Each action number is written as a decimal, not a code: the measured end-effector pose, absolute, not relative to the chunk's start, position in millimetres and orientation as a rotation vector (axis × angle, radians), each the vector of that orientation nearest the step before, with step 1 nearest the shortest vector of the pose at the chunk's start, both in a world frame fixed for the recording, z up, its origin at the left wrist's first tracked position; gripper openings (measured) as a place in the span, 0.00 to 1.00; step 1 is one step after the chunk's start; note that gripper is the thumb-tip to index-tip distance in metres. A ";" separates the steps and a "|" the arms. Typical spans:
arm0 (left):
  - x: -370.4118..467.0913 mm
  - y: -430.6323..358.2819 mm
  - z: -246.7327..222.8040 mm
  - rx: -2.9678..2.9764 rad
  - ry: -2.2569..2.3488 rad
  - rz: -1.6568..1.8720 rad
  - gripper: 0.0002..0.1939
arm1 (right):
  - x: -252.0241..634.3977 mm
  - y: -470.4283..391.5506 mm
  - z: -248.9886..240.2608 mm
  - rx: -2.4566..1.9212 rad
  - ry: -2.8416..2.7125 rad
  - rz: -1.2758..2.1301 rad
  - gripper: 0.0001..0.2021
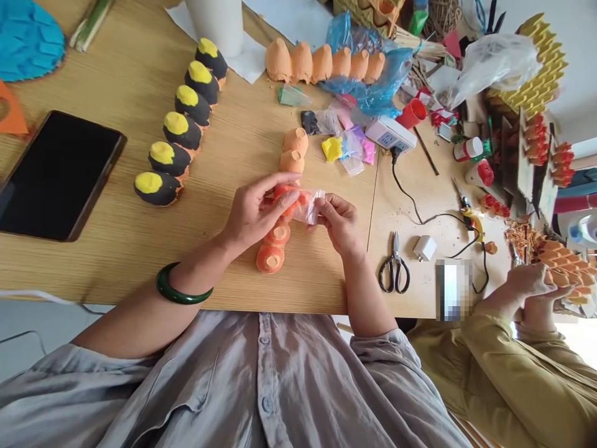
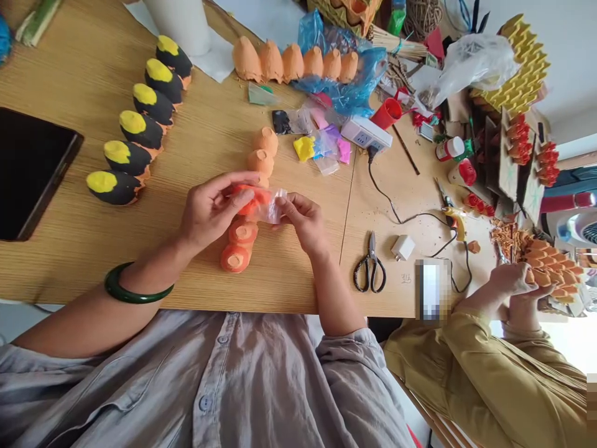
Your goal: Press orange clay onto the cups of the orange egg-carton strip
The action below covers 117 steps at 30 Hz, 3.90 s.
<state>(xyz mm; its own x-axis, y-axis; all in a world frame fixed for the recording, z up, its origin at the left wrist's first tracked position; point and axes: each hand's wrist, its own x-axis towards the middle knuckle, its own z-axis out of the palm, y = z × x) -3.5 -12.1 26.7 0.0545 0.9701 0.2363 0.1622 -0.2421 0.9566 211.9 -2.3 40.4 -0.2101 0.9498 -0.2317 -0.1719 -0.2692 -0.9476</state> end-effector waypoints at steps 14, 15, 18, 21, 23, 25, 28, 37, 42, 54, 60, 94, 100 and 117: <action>10.3 -30.0 34.5 1.907 1.200 1.368 0.15 | 195.6 -24.8 46.9 -1.135 -1.162 1.352 0.30; 9.8 -30.0 34.5 1.870 1.208 1.349 0.17 | 194.9 -26.1 47.8 -1.150 -1.179 1.339 0.30; 8.3 -29.8 34.3 1.814 1.200 1.332 0.20 | 194.2 -28.4 49.8 -1.160 -1.206 1.317 0.31; 8.7 -30.6 35.2 1.808 1.200 1.321 0.17 | 193.9 -29.2 50.9 -1.139 -1.188 1.331 0.29; 9.5 -31.2 36.7 1.831 1.207 1.310 0.13 | 193.2 -29.1 51.9 -1.123 -1.168 1.345 0.27; 10.1 -31.4 38.3 1.879 1.206 1.327 0.08 | 192.2 -28.7 52.9 -1.097 -1.150 1.360 0.25; 9.4 -30.9 40.1 1.935 1.161 1.400 0.03 | 190.7 -27.1 53.0 -1.102 -1.134 1.385 0.27; 3.7 -29.0 41.9 1.727 1.095 1.305 0.10 | 189.5 -16.8 42.4 -1.130 -0.905 1.581 0.34; 6.6 -29.2 43.7 1.685 1.112 1.238 0.15 | 189.1 -20.7 43.5 -1.143 -0.946 1.542 0.34; 5.1 -29.1 45.6 1.730 1.103 1.225 0.10 | 190.0 -24.2 40.4 -1.148 -0.998 1.522 0.32; 7.3 -31.7 42.7 1.864 1.221 1.241 0.12 | 190.2 -26.1 52.7 -1.144 -1.183 1.502 0.31; 6.9 -23.5 35.7 2.248 1.133 1.283 0.12 | 191.9 -28.9 42.1 -1.025 -1.880 0.232 0.18; 12.7 -25.9 35.3 2.289 1.072 1.314 0.12 | 202.4 -21.5 45.2 -1.166 -1.663 0.553 0.17; 5.0 -19.1 32.6 2.338 1.188 1.475 0.34 | 213.1 -18.9 36.5 -0.959 -1.533 0.819 0.12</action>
